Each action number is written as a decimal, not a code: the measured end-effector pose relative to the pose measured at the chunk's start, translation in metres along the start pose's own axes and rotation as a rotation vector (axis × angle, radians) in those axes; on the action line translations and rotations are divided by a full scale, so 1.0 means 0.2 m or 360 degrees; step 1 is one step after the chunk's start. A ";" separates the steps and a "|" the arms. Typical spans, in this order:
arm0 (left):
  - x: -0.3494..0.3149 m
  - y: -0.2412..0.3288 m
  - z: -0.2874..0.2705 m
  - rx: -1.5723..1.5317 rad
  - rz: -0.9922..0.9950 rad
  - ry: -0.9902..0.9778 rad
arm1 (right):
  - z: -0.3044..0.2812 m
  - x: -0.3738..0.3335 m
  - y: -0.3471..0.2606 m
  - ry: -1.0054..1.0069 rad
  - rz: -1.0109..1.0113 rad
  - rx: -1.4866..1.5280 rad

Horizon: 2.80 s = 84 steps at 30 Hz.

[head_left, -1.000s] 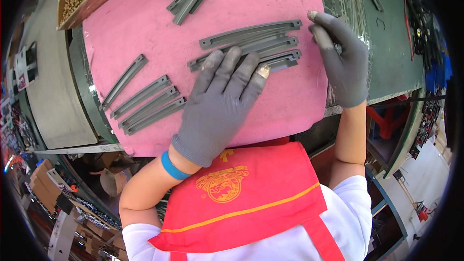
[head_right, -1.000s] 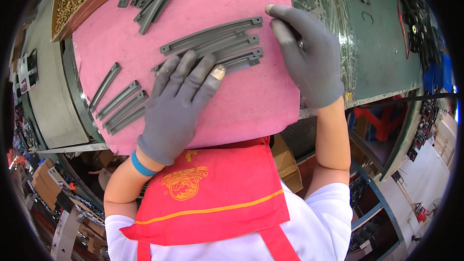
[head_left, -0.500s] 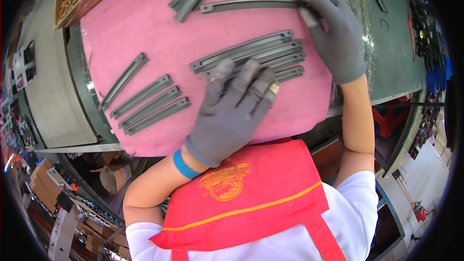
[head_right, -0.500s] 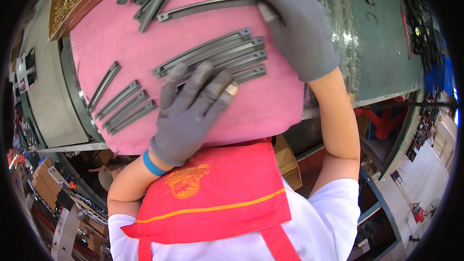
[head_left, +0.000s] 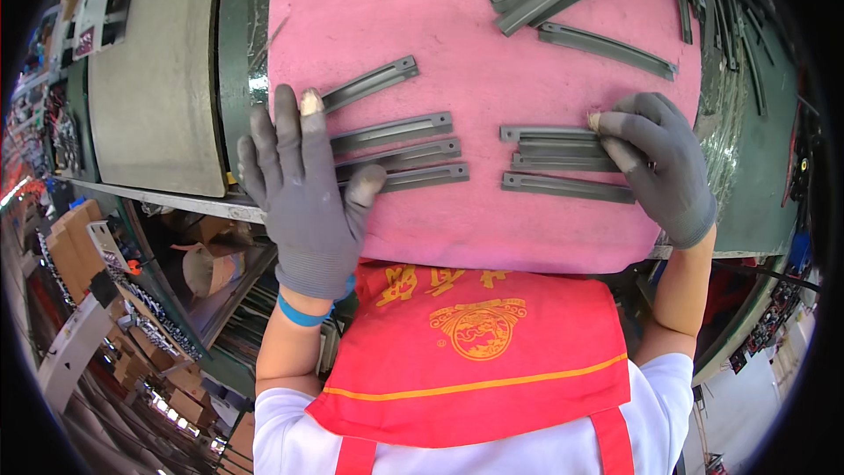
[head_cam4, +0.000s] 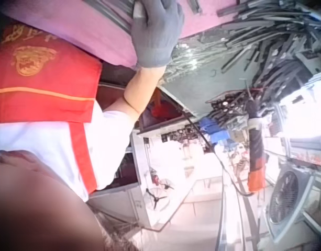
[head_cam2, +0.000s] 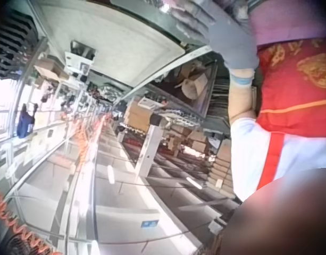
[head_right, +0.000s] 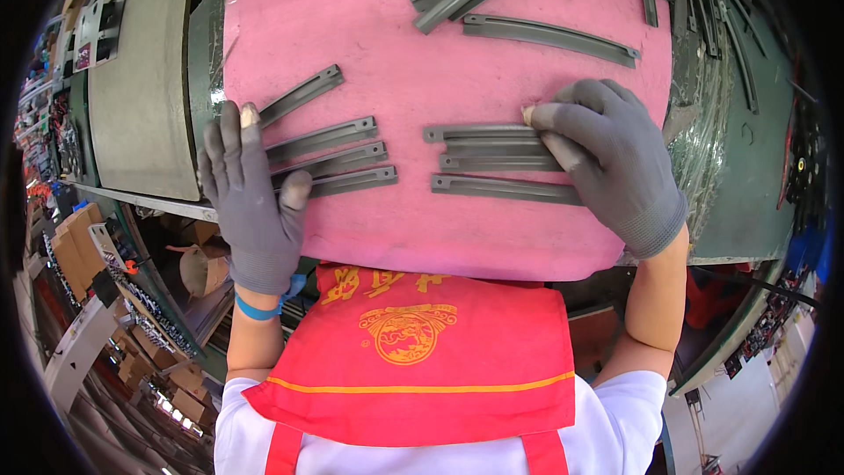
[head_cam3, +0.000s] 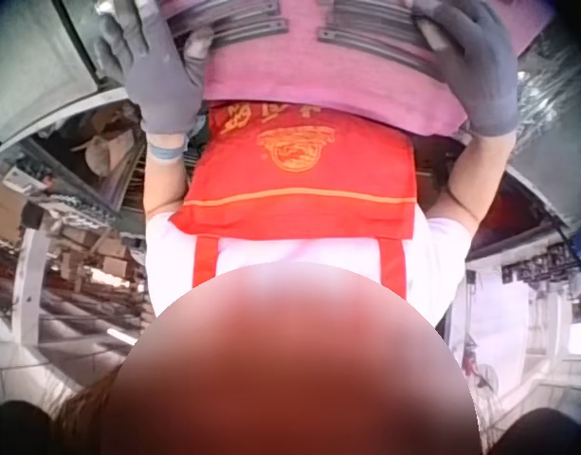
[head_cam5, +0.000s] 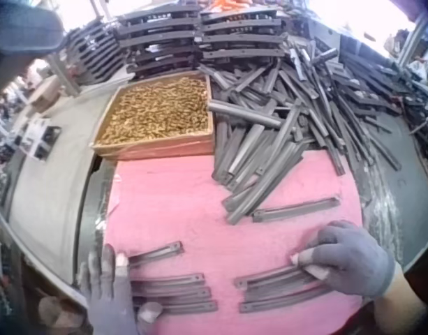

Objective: Screwing various components onto metal chassis plates using an electric screwdriver.

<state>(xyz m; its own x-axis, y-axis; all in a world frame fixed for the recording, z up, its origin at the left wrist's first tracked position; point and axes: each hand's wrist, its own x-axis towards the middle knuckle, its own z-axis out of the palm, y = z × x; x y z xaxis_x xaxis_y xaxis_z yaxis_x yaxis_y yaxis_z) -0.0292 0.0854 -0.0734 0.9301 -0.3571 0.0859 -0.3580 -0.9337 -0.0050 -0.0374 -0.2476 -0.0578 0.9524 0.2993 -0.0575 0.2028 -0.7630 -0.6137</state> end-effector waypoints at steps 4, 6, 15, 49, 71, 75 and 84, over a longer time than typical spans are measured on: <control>0.03 0.06 0.01 -0.0281 0.0077 -0.0080 | -0.08 -0.03 0.00 -0.0070 0.0005 0.0090; 0.00 0.09 -0.04 -0.0325 0.0077 -0.0247 | -0.08 -0.05 0.02 -0.0069 -0.0039 0.0184; -0.08 0.10 0.03 -0.0166 0.0211 -0.0256 | -0.67 0.02 0.67 0.1163 0.0470 -0.1030; 0.17 0.39 -0.38 -0.2254 0.0186 -0.0717 | -0.75 -0.43 -0.06 0.0897 -0.0069 -0.1103; -0.07 -0.16 -0.35 -0.1820 -0.1037 -0.0330 | -0.01 -0.49 -0.41 0.0526 -0.0805 -0.0920; -0.13 -0.21 -0.22 -0.1754 -0.0958 -0.0455 | 0.13 -0.42 -0.39 0.0467 -0.0676 -0.0978; 0.12 -0.15 -0.35 -0.0066 -0.0385 -0.0592 | 0.10 -0.32 -0.31 0.0106 -0.0429 -0.0281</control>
<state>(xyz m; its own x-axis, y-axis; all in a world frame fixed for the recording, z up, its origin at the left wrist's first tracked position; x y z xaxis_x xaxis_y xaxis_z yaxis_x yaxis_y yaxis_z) -0.0018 0.1065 -0.0022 0.9510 -0.1208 -0.2848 -0.1225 -0.9924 0.0119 -0.1150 -0.2076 -0.0305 0.8706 0.4706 0.1437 0.4806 -0.7505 -0.4536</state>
